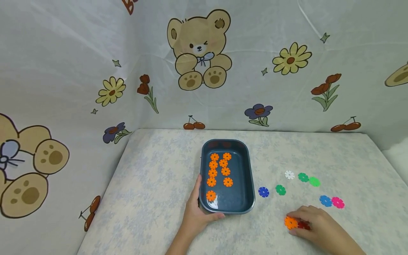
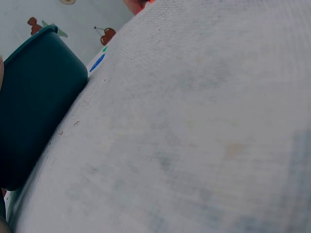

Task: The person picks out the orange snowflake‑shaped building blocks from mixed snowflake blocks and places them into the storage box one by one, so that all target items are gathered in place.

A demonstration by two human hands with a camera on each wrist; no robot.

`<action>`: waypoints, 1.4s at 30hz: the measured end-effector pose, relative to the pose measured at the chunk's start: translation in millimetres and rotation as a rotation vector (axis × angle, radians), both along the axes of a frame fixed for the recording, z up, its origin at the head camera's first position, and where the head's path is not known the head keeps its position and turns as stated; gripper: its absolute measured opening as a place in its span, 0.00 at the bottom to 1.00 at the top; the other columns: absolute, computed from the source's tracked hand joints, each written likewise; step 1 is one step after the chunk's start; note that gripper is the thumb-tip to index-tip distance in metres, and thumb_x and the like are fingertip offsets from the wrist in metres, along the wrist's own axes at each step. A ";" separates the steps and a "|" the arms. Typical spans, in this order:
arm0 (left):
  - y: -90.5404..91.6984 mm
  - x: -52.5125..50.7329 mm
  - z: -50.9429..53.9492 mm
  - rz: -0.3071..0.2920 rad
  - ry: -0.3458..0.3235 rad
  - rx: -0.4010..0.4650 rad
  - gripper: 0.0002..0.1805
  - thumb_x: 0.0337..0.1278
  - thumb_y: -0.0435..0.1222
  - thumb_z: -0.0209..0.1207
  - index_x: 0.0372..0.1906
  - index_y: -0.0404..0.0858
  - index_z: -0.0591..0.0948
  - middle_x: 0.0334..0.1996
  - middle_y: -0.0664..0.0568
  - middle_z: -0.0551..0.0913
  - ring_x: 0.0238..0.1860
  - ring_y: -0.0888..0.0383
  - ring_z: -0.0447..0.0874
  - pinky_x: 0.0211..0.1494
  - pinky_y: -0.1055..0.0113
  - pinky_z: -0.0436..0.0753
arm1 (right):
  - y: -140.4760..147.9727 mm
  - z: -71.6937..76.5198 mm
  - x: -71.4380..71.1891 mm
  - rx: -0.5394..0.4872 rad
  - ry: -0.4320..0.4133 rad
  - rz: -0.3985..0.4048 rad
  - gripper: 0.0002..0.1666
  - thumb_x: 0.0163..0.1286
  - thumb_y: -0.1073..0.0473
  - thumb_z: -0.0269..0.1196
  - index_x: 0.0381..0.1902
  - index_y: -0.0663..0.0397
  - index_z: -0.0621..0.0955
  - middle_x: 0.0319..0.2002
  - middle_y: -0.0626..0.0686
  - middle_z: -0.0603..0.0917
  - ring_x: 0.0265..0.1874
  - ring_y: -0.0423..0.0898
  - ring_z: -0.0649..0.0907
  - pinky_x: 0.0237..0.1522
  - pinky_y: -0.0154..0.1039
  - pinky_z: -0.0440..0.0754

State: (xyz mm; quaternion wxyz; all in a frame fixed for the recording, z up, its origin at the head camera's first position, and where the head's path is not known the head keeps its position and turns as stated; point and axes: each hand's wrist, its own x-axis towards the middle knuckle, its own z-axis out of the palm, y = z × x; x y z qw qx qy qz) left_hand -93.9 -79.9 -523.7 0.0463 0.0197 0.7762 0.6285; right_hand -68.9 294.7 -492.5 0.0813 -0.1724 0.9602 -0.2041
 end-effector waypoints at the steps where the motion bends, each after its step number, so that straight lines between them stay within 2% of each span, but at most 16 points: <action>1: -0.1 0.0 0.0 0.001 0.001 0.000 0.72 0.29 0.48 0.82 0.80 0.58 0.45 0.78 0.70 0.49 0.79 0.63 0.48 0.80 0.47 0.55 | 0.1 0.3 0.0 -0.006 0.004 0.006 0.20 0.52 0.39 0.74 0.42 0.36 0.87 0.34 0.28 0.79 0.30 0.26 0.72 0.33 0.26 0.81; 7: -0.4 0.0 -0.4 0.004 -0.003 0.000 0.72 0.29 0.48 0.82 0.80 0.59 0.45 0.78 0.70 0.49 0.79 0.61 0.48 0.79 0.46 0.54 | -3.6 4.0 0.7 0.050 -0.014 -0.005 0.22 0.51 0.37 0.74 0.41 0.38 0.88 0.34 0.29 0.79 0.31 0.26 0.73 0.35 0.26 0.83; 11: -0.4 0.1 -0.7 0.004 -0.005 0.001 0.72 0.29 0.48 0.82 0.80 0.60 0.45 0.78 0.69 0.49 0.79 0.61 0.48 0.79 0.46 0.54 | -7.3 4.2 -2.1 0.027 0.048 0.003 0.20 0.50 0.38 0.75 0.39 0.39 0.89 0.30 0.29 0.76 0.28 0.26 0.71 0.29 0.25 0.78; 15: -0.6 0.3 -0.9 0.006 -0.008 0.003 0.72 0.29 0.48 0.82 0.80 0.61 0.46 0.78 0.70 0.49 0.79 0.62 0.48 0.79 0.47 0.54 | -13.6 4.2 -9.9 -0.097 0.152 -0.007 0.15 0.50 0.47 0.78 0.36 0.38 0.87 0.27 0.29 0.73 0.23 0.27 0.67 0.22 0.25 0.68; 19: -0.6 0.5 -1.4 0.010 -0.009 0.004 0.72 0.28 0.48 0.82 0.80 0.61 0.46 0.78 0.70 0.50 0.79 0.63 0.48 0.80 0.49 0.54 | -24.8 7.1 -20.2 -0.213 0.210 -0.023 0.19 0.47 0.57 0.80 0.37 0.37 0.86 0.27 0.31 0.74 0.22 0.28 0.66 0.21 0.24 0.66; 22: -0.3 0.2 -1.7 0.009 -0.006 0.007 0.72 0.28 0.48 0.82 0.80 0.60 0.46 0.78 0.69 0.50 0.79 0.63 0.48 0.80 0.51 0.55 | -35.9 8.1 -29.3 -0.310 0.272 0.005 0.22 0.45 0.63 0.80 0.38 0.39 0.86 0.26 0.35 0.74 0.21 0.29 0.66 0.20 0.23 0.65; 26: -0.3 -0.1 -2.2 0.008 -0.004 0.005 0.72 0.28 0.48 0.82 0.79 0.62 0.46 0.78 0.69 0.50 0.79 0.63 0.48 0.80 0.51 0.55 | -54.0 8.7 -41.9 -0.455 0.342 0.047 0.24 0.44 0.66 0.80 0.40 0.43 0.86 0.25 0.37 0.72 0.21 0.31 0.66 0.20 0.24 0.64; 31: -0.1 -0.2 -3.1 0.012 0.001 -0.006 0.72 0.28 0.48 0.82 0.80 0.61 0.46 0.78 0.69 0.50 0.79 0.62 0.48 0.79 0.47 0.54 | -80.9 10.0 -53.0 -0.542 0.343 0.079 0.22 0.46 0.64 0.80 0.41 0.45 0.87 0.22 0.38 0.68 0.22 0.33 0.67 0.20 0.25 0.64; 37: 0.5 -0.2 -3.6 0.006 0.002 -0.016 0.72 0.29 0.49 0.82 0.80 0.61 0.45 0.78 0.70 0.49 0.79 0.62 0.48 0.79 0.47 0.54 | -107.2 7.6 -61.0 -0.545 0.327 0.113 0.20 0.48 0.59 0.80 0.41 0.44 0.88 0.20 0.39 0.67 0.22 0.30 0.66 0.20 0.23 0.64; 39: 0.5 0.0 -3.3 0.004 0.003 -0.016 0.71 0.30 0.49 0.81 0.80 0.61 0.45 0.78 0.69 0.49 0.79 0.62 0.48 0.79 0.47 0.54 | -113.9 8.1 -63.8 -0.515 0.329 0.132 0.19 0.49 0.56 0.79 0.41 0.43 0.88 0.20 0.39 0.68 0.24 0.31 0.65 0.22 0.23 0.63; 42: 0.3 0.2 -2.9 0.003 0.006 -0.015 0.71 0.30 0.49 0.81 0.80 0.61 0.45 0.78 0.69 0.49 0.79 0.61 0.48 0.79 0.46 0.55 | -122.6 11.2 -67.2 -0.417 0.326 0.139 0.18 0.50 0.51 0.79 0.41 0.38 0.88 0.20 0.38 0.69 0.27 0.31 0.62 0.26 0.24 0.61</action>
